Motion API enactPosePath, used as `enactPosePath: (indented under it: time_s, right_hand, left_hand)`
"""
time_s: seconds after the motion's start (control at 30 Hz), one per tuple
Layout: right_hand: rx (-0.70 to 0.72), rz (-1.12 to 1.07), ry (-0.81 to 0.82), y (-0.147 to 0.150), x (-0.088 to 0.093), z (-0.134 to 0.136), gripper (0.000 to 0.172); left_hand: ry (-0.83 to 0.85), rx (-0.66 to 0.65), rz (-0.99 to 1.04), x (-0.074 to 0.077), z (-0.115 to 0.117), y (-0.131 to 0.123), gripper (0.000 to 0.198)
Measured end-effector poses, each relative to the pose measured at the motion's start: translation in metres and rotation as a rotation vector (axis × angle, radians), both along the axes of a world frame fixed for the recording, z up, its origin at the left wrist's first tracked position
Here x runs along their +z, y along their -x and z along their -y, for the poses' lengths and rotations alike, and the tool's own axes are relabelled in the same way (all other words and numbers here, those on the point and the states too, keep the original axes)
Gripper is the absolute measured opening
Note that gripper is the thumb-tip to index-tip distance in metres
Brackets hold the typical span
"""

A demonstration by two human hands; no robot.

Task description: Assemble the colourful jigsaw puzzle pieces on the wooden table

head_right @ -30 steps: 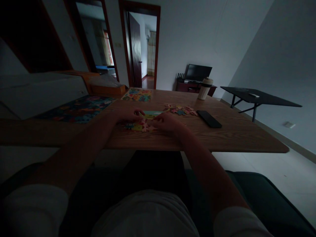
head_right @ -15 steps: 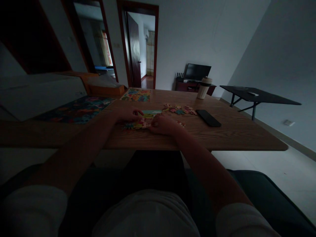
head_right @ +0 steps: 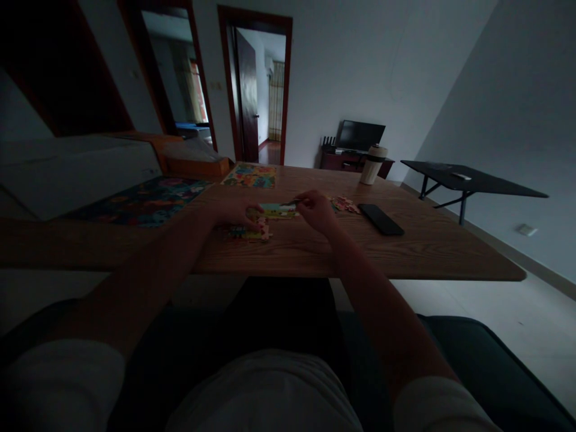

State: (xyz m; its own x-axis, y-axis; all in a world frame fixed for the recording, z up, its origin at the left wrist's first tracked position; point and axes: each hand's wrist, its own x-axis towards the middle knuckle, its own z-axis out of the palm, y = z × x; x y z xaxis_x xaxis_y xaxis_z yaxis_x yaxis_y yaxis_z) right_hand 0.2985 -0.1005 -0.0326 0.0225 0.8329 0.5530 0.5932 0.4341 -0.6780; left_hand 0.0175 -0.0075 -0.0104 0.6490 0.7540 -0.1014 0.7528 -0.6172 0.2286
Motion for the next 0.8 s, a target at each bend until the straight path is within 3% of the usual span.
enactPosePath:
  time_s: [0.17, 0.3, 0.53, 0.67, 0.8]
  right_hand:
    - [-0.065, -0.135, 0.063, -0.019, -0.005, -0.014, 0.025]
    - [-0.066, -0.024, 0.095, -0.018, -0.005, -0.011, 0.021]
    - [0.115, 0.276, 0.242, -0.007, -0.004, 0.001, 0.031]
    - [0.183, 0.344, 0.183, 0.015, -0.011, 0.009, 0.025]
    - [0.474, 0.536, 0.097, 0.044, -0.011, 0.023, 0.027]
  left_hand:
    - [0.063, 0.013, -0.029, -0.001, 0.001, 0.003, 0.094]
    - [0.071, -0.012, -0.058, -0.002, 0.001, 0.001, 0.102]
    - [0.136, -0.023, -0.139, 0.006, 0.001, 0.005, 0.110]
    - [0.161, -0.032, -0.146, 0.010, 0.003, 0.007, 0.120]
    - [0.153, -0.058, -0.129, 0.012, 0.006, 0.007, 0.119]
